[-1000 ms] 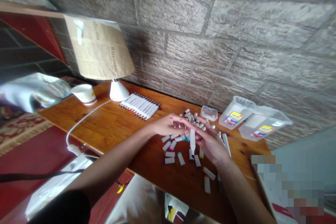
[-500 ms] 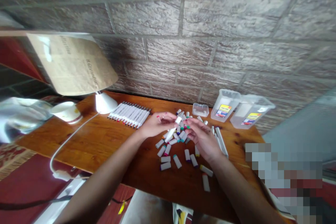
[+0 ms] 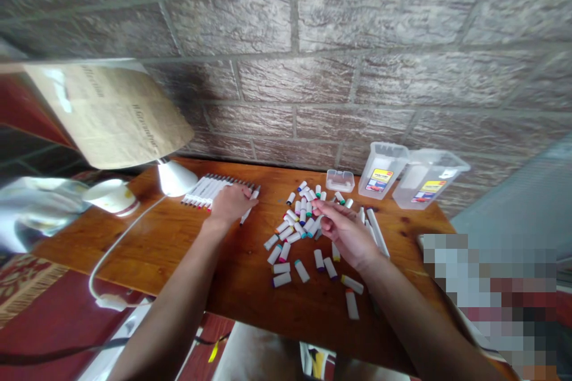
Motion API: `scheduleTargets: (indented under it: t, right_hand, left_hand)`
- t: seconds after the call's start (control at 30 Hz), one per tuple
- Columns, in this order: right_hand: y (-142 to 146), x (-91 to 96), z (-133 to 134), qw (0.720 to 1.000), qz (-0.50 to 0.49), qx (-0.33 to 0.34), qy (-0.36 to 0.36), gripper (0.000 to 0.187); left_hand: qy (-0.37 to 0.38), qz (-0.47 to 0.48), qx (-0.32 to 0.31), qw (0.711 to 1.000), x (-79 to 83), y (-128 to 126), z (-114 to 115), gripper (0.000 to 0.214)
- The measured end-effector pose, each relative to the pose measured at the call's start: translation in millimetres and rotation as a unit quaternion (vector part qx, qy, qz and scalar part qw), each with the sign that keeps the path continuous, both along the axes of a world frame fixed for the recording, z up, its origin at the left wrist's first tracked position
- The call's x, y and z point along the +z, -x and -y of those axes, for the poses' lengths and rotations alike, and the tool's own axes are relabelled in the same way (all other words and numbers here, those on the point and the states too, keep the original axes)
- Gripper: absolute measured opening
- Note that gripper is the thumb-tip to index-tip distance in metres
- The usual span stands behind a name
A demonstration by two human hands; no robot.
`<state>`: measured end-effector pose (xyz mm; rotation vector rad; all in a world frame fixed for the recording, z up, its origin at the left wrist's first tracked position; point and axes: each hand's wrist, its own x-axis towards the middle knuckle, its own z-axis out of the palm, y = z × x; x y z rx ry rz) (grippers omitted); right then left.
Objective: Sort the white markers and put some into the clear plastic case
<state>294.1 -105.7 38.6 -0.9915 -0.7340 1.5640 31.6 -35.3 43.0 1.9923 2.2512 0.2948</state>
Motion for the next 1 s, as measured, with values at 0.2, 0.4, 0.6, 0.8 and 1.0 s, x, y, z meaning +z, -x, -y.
scheduleTargets:
  t: [0.2,0.4,0.6,0.8,1.0]
  right_hand:
    - [-2.6,-2.7,-2.2,1.0,0.013,-0.004,-0.004,0.032]
    - [-11.9,-2.6,-8.1,0.998,0.05,-0.03,-0.031,0.032]
    - [-31.9,-3.8,-17.8,0.984,0.143,-0.066,-0.083,0.035]
    - [-54.1,-9.3,-23.6,0.842,0.497,-0.085,-0.192,0.019]
    - [-46.2,-15.5,-19.4,0.716,0.664,0.006,-0.215,0.018]
  left_hand:
    - [0.004,-0.009,0.036,0.999,3.7,-6.2,5.0,0.02]
    - [0.005,-0.008,0.049,0.999,4.2,-2.7,4.1,0.02]
    - [0.0,-0.017,0.032,0.999,-0.8,1.1,0.9,0.022]
    - [-0.019,-0.014,0.043,0.999,-2.5,4.9,-2.1,0.023]
    - [-0.018,0.005,0.006,1.0,-6.7,4.3,-3.9,0.019]
